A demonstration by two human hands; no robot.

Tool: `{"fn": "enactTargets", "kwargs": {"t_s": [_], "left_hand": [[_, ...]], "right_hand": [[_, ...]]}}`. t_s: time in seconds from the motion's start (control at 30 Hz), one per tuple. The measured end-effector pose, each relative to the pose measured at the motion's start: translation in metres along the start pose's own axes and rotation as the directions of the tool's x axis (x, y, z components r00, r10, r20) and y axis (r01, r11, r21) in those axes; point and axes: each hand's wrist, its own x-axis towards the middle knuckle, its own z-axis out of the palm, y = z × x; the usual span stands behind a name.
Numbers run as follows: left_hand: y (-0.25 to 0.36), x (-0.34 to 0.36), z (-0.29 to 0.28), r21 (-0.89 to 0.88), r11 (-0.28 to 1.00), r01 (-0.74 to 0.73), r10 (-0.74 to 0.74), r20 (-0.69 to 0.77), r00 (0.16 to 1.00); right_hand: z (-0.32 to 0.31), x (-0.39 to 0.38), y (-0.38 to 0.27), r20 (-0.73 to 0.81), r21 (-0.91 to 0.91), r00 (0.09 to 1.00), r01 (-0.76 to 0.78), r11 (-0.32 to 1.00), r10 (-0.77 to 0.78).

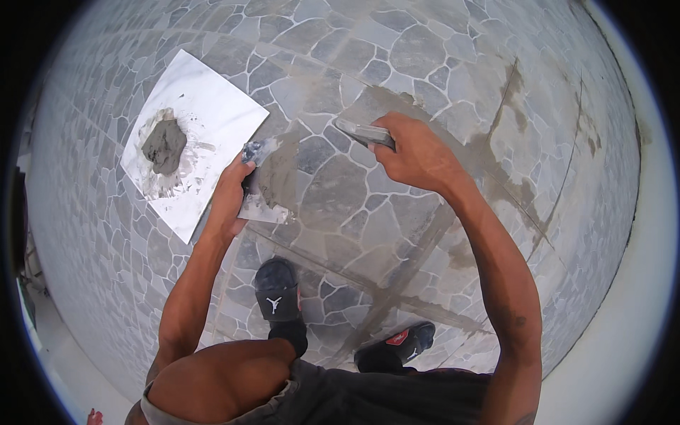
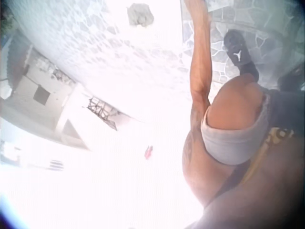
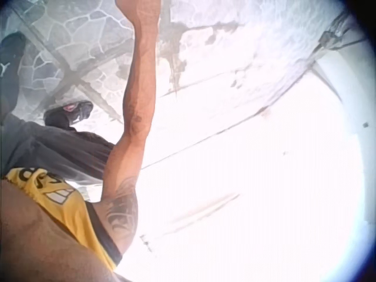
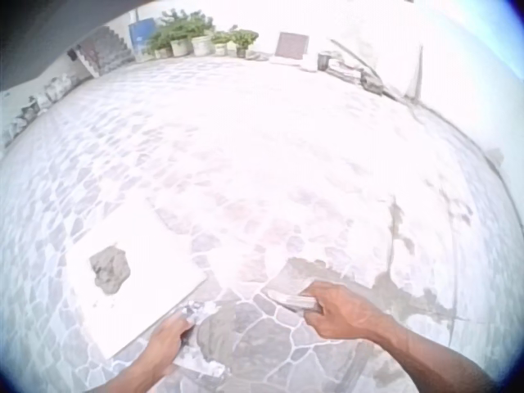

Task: Apply mortar or grout to the seams between floor tiles using a small trowel and a putty knife.

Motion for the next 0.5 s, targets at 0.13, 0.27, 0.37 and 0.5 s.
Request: {"fn": "enactTargets", "kwargs": {"t_s": [0.13, 0.27, 0.37, 0.5], "left_hand": [[0.009, 0.006, 0.009, 0.019, 1.000, -0.007, 0.005, 0.104, 0.995], [0.019, 0.004, 0.021, 0.033, 0.999, 0.026, -0.031, 0.162, 0.986], [0.021, 0.002, 0.020, 0.046, 0.999, 0.014, -0.021, 0.165, 0.986], [0.022, 0.001, 0.026, 0.042, 0.999, 0.023, -0.031, 0.214, 0.976]], "right_hand": [[-0.018, -0.031, -0.021, -0.029, 0.126, 0.975, 0.224, 0.966, -0.222], [-0.022, -0.039, -0.037, -0.042, -0.018, 0.844, 0.534, 0.845, -0.534], [-0.016, -0.036, -0.048, 0.023, -0.082, 0.787, 0.616, 0.783, -0.617], [0.006, -0.035, -0.042, 0.099, -0.209, 0.712, 0.698, 0.685, -0.695]]}}
